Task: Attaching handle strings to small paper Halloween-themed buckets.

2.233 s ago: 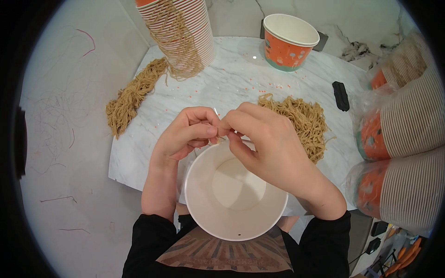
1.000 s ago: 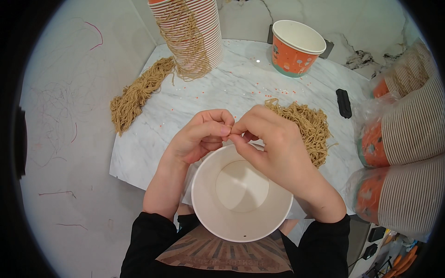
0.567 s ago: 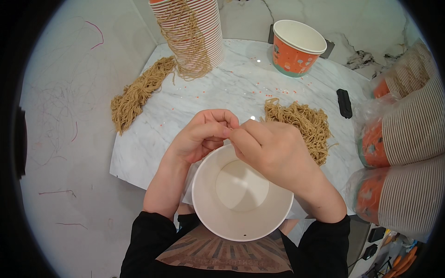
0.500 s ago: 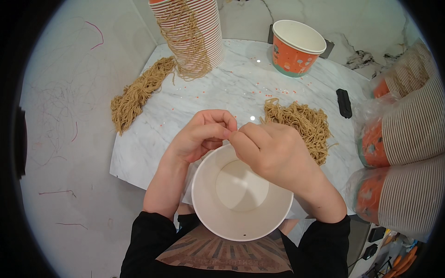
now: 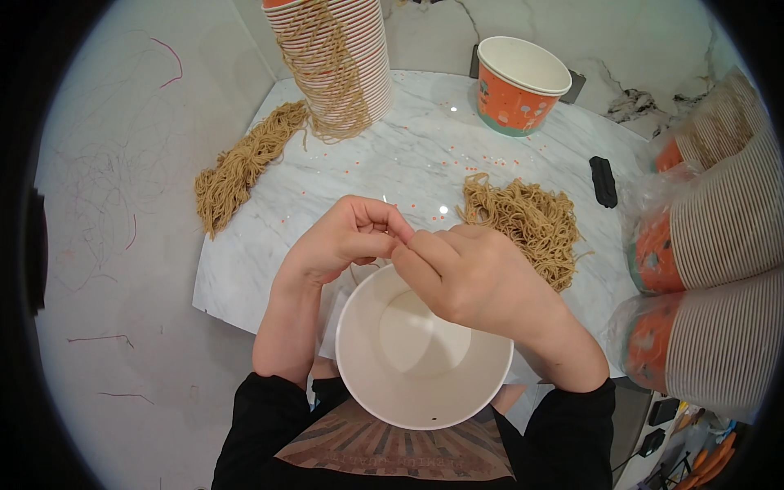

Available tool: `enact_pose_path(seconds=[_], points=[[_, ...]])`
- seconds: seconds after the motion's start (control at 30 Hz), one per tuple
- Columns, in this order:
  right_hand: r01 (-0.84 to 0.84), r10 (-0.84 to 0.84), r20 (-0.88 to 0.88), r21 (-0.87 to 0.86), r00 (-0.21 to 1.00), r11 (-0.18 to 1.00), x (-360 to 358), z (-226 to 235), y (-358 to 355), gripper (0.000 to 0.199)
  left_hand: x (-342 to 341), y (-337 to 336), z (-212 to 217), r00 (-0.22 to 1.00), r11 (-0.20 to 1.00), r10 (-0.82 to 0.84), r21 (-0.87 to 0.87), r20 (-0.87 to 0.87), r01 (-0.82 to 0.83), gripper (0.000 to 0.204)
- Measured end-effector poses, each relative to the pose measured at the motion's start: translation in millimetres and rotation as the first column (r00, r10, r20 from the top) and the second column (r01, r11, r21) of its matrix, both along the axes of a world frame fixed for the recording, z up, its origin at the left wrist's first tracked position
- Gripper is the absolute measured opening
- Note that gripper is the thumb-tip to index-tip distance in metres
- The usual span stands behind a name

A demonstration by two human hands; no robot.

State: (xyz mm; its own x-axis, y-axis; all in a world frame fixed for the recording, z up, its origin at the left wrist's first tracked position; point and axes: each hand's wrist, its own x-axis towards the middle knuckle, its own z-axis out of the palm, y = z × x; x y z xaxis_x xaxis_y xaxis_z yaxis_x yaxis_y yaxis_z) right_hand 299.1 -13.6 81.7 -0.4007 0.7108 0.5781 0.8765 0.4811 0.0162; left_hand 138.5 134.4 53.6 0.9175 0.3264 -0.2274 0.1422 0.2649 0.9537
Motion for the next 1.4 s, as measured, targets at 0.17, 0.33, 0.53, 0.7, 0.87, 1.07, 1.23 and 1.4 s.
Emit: enact_pose_path(seconds=[0.17, 0.33, 0.53, 0.7, 0.87, 1.07, 1.23, 1.4], points=[[-0.027, 0.027, 0.006, -0.006, 1.0, 1.0, 1, -1, 0, 0.023, -5, 0, -1, 0.998, 0.999, 0.029, 0.041, 0.062, -0.032, 0.02], [-0.014, 0.013, 0.052, 0.022, 0.999, 1.0, 0, 5, -1, 0.024, -10, 5, 0, 0.998, 0.995, -0.049, 0.09, 0.045, 0.045, 0.017], [0.04, -0.042, 0.034, 0.069, 0.999, 0.997, 1, 11, -3, 0.026, -4, -4, 4, 0.994, 0.999, -0.038, 0.016, 0.104, 0.037, 0.01], [0.089, -0.091, 0.021, 0.072, 0.996, 0.993, 3, 17, -5, 0.026, 5, -16, 3, 0.989, 0.992, 0.126, -0.014, 0.079, -0.125, 0.011], [0.13, -0.128, -0.023, 0.102, 0.991, 0.986, 3, 16, -6, 0.026, 10, -24, -7, 0.955, 0.969, 0.243, -0.097, 0.172, -0.229, 0.009], [0.253, -0.252, -0.037, 0.008, 0.967, 0.968, 4, 16, -10, 0.024, 18, -30, -13, 0.88, 0.934, 0.354, -0.062, 0.317, -0.353, 0.011], [0.238, -0.327, -0.408, -0.253, 0.852, 0.938, 4, 16, -7, 0.012, 19, -27, -18, 0.865, 0.925, 0.356, -0.004, 0.354, -0.38, 0.011], [0.132, -0.297, -0.581, -0.309, 0.758, 0.942, 9, 14, -2, 0.009, 21, -28, -16, 0.85, 0.926, 0.368, -0.067, 0.377, -0.372, 0.012]])
